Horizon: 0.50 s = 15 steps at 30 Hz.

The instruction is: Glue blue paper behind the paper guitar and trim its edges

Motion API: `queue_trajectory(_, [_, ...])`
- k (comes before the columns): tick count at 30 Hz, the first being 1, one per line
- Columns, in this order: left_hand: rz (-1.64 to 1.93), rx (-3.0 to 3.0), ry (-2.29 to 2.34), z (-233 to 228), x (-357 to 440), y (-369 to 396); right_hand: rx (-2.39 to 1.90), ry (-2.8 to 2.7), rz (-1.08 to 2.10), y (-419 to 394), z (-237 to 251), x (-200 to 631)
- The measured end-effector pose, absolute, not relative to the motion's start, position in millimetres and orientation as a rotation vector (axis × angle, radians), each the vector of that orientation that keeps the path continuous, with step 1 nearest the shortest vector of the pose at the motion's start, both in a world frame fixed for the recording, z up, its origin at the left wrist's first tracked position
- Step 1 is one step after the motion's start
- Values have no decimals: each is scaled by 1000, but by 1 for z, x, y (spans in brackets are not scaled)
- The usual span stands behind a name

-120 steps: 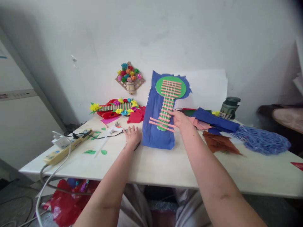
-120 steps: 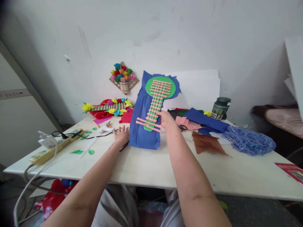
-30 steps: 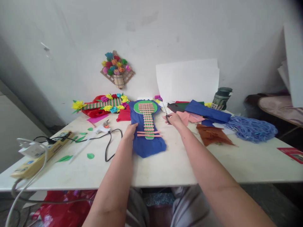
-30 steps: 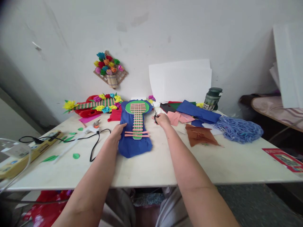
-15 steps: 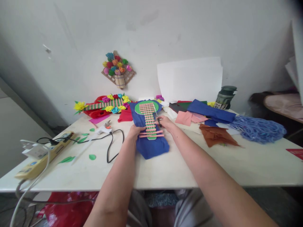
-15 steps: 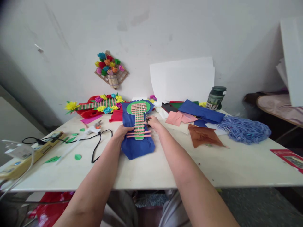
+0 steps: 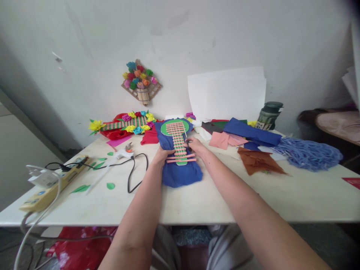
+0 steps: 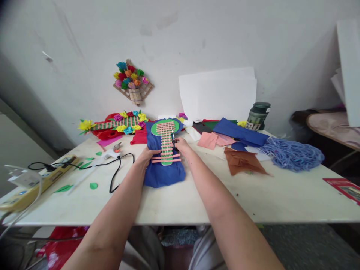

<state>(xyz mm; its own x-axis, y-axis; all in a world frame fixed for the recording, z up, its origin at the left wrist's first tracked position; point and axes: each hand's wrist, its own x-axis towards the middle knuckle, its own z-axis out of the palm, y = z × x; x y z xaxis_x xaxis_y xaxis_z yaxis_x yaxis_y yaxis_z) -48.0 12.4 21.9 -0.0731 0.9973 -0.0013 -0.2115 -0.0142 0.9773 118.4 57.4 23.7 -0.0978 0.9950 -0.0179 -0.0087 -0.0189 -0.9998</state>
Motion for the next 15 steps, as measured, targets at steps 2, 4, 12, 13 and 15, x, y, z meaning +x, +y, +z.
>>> queue_trajectory(2, [1371, 1028, 1097, 21, -48, 13, -1195, -1230, 1299, 58, 23, 117])
queue_trajectory(4, [1384, 1020, 1098, 21, -48, 13, -1200, -1202, 1296, 57, 24, 115])
queue_trajectory(12, [1476, 1032, 1034, 29, -44, 10, -1121, -1091, 1346, 44, 35, 114])
queue_trajectory(13, [1465, 1029, 1033, 32, -44, 10, -1105, -1070, 1341, 43, 35, 114])
queue_trajectory(15, [1426, 1005, 1020, 37, -47, 8, -1073, -1035, 1310, 42, 37, 112])
